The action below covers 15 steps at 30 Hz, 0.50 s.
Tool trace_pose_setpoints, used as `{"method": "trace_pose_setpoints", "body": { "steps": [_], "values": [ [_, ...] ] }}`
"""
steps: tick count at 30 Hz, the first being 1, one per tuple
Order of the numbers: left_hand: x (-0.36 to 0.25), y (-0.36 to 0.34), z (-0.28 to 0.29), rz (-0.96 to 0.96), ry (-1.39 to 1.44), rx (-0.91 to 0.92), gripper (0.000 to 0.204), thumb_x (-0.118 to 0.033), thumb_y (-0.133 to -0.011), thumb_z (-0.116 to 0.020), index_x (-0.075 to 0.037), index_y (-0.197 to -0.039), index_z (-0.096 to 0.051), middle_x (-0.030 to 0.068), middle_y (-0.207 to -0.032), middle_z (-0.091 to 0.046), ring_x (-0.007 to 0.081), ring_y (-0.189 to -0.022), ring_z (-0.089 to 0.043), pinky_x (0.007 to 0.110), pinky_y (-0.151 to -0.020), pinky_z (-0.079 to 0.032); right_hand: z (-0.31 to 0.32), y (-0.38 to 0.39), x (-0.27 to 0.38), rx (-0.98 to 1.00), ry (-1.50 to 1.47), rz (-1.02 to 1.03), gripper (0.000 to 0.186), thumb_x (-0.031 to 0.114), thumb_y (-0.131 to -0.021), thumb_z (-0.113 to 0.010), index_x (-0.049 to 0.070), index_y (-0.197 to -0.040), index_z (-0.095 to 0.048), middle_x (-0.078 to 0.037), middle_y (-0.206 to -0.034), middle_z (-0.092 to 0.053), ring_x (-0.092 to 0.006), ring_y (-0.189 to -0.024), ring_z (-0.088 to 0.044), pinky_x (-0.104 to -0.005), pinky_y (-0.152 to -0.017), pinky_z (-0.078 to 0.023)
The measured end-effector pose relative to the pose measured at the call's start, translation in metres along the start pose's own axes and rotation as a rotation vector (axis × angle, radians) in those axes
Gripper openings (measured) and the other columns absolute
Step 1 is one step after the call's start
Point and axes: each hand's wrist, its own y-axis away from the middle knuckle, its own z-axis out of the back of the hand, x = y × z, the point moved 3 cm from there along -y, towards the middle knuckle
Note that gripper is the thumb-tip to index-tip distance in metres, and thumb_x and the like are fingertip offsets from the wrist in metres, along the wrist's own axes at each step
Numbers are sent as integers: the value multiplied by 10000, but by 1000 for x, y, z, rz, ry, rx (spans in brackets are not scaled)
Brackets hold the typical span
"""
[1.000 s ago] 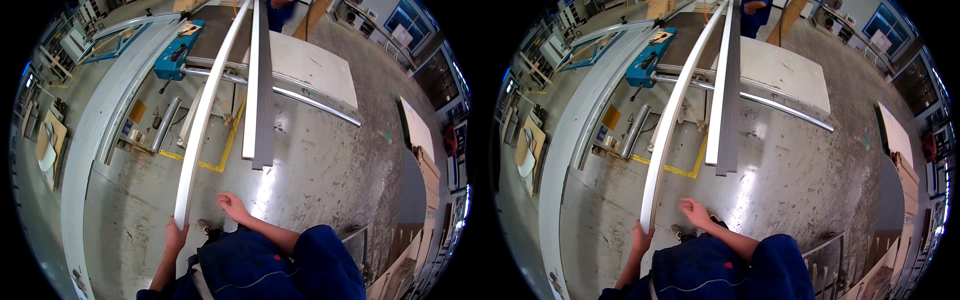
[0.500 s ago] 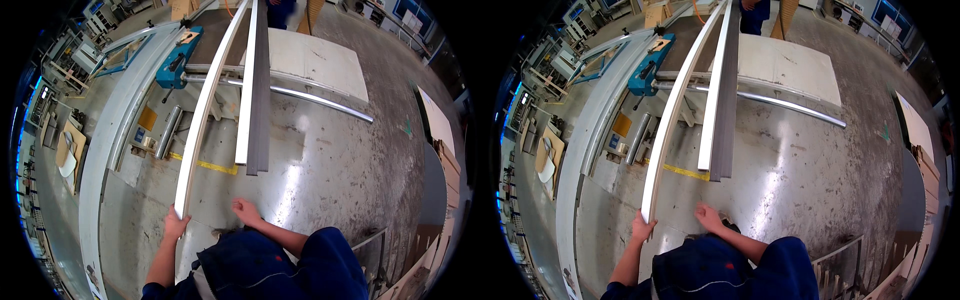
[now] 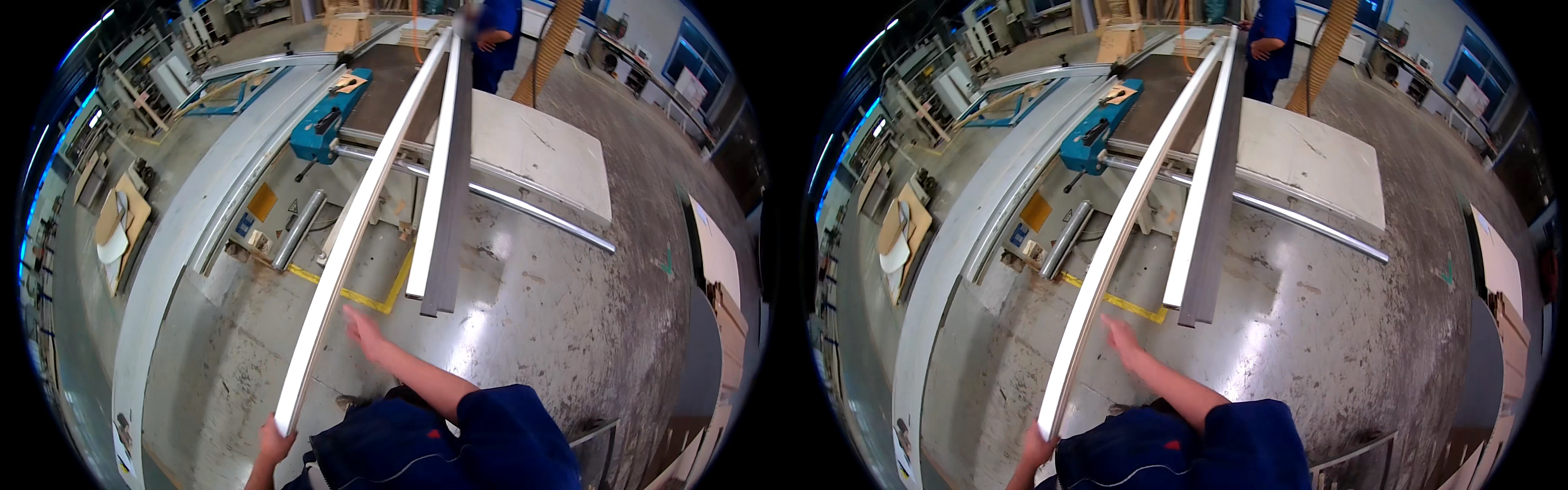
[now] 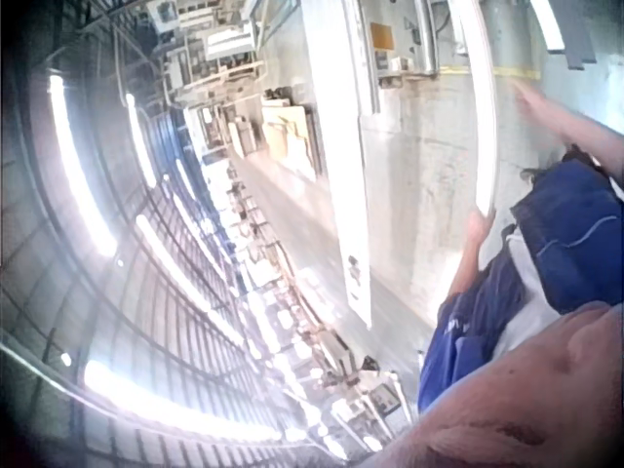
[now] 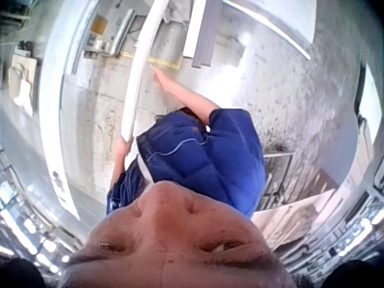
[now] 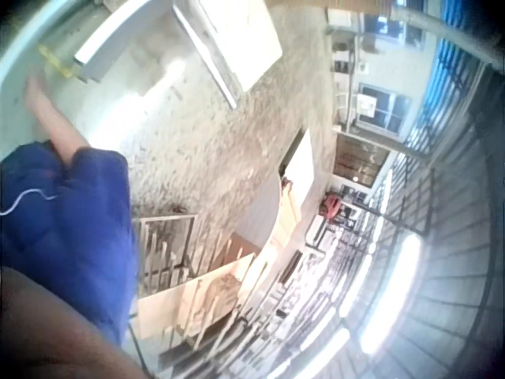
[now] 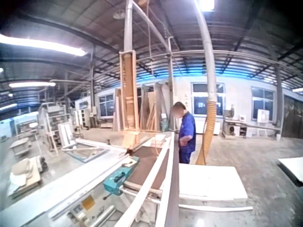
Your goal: The person feeds rectangular wooden boards through a table saw to cut them to length, then carries the cut pieces to a nearby workbench. The person also uses a wrench to adjust a knob on the saw's fence assembly.
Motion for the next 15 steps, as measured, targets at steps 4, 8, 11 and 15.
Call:
{"method": "trace_pose_setpoints", "body": {
  "steps": [4,8,11,15],
  "values": [
    [77,76,50,233,-153,111,751,-355,-745,-839,-33,-1331,-495,242,-1138,-686,418,-1068,-663,486,-897,-546,-78,-54,50,152,-237,42,597,571,-885,-724,57,-1158,-589,-55,-980,-575,-196,-861,-584,-359,-857,-516],
    [161,142,92,231,-182,129,620,-320,-734,-829,-92,-1250,-573,191,-1111,-697,393,-1056,-655,483,-908,-530,-129,-44,54,276,-384,-81,607,518,-906,-722,69,-1290,-581,-96,-1213,-660,-259,-1136,-625,-465,-1023,-516],
    [181,162,126,336,-199,15,497,-295,-723,-824,-151,-1157,-628,130,-946,-734,392,-919,-688,477,-894,-533,-164,-32,30,198,-266,-36,518,397,-892,-776,89,-1265,-591,-72,-1210,-661,-232,-1115,-636,-434,-949,-571],
    [200,213,185,596,-251,-315,461,-178,-754,-802,-157,-1185,-640,100,-1218,-660,299,-1249,-571,546,-1161,-333,-241,18,-9,185,-257,-37,495,350,-900,-773,94,-1274,-575,-59,-1226,-644,-223,-1103,-641,-422,-928,-588]
  ]
}}
